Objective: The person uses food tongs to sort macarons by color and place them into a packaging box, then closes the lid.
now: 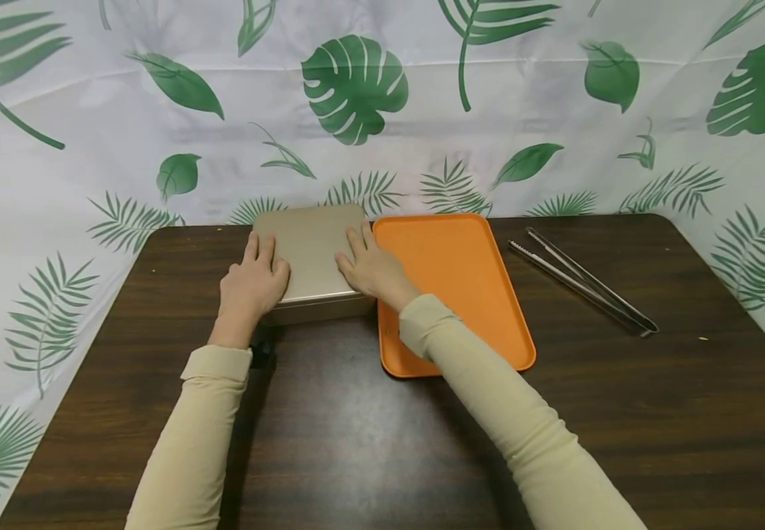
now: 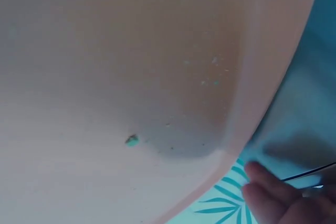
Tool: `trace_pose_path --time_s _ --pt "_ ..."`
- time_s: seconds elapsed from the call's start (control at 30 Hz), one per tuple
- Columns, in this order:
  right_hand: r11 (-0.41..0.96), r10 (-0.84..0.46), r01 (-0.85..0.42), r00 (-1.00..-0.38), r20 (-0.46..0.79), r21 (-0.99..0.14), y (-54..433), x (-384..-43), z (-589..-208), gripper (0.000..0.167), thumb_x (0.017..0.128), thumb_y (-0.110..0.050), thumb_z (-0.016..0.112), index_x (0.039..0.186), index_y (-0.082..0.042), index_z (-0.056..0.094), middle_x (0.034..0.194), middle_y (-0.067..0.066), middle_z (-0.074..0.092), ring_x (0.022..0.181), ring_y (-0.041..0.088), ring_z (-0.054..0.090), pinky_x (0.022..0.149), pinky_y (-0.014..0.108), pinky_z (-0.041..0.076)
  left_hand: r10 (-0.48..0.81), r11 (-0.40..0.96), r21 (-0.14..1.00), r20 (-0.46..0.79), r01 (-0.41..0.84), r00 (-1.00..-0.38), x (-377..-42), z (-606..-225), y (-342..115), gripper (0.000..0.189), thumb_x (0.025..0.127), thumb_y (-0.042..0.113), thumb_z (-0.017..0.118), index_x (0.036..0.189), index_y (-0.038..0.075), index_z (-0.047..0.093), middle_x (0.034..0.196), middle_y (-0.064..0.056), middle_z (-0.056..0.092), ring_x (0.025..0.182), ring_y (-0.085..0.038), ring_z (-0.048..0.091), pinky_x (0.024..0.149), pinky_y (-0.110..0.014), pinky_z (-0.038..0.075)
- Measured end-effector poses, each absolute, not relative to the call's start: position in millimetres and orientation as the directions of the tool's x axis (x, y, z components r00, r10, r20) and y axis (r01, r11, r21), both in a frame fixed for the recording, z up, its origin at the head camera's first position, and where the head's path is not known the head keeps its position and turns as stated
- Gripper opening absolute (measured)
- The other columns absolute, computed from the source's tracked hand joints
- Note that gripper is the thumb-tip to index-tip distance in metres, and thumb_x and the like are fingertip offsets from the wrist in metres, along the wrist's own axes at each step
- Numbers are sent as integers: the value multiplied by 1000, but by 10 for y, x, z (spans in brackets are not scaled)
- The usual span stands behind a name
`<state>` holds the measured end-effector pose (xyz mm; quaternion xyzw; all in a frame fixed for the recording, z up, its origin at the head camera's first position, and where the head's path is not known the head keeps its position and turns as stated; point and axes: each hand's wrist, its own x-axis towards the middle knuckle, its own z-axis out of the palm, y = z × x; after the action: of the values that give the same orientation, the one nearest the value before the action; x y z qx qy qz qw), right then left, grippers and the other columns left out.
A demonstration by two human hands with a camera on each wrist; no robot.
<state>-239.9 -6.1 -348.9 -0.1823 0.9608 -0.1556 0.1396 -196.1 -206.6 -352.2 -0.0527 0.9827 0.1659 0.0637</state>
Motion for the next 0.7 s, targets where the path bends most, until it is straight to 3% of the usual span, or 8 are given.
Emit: trace_pose_path --time_s 0.1,0.37,0.53,0.7 --pt "877 -392 -288 -892 -225 -386 -60 -2400 -3467 64 103 -46 21 156 -14 3 162 12 -10 138 37 37 107 50 44 -88 935 332 -135 -129 -987 -1965 -3516 -2068 62 96 33 15 155 15 9 162 -17 2 126 -61 34 98 -70 37" --pt "875 -372 -272 -907 -196 -400 -79 -2442 -3434 67 101 -47 32 155 -13 11 162 14 0 130 39 47 107 48 45 -94 934 336 -105 -124 -990 -2008 -3495 -2084 63 94 34 22 153 11 19 159 -19 12 119 -56 45 95 -65 42" --pt "874 -355 -243 -911 -211 -421 -100 -2487 -3422 72 99 -51 37 155 -13 11 161 17 -2 136 43 38 111 51 40 -83 929 350 -122 -121 -989 -2022 -3495 -2107 63 95 35 22 154 13 16 158 -19 9 116 -54 49 94 -63 44" --pt "836 -379 -218 -893 -243 -504 -119 -2516 -3439 76 99 -50 38 155 -12 3 160 22 -9 140 44 31 113 52 37 -84 893 430 -130 -133 -988 -2021 -3520 -2125 63 96 37 24 154 14 15 160 -20 2 124 -55 43 100 -65 40"
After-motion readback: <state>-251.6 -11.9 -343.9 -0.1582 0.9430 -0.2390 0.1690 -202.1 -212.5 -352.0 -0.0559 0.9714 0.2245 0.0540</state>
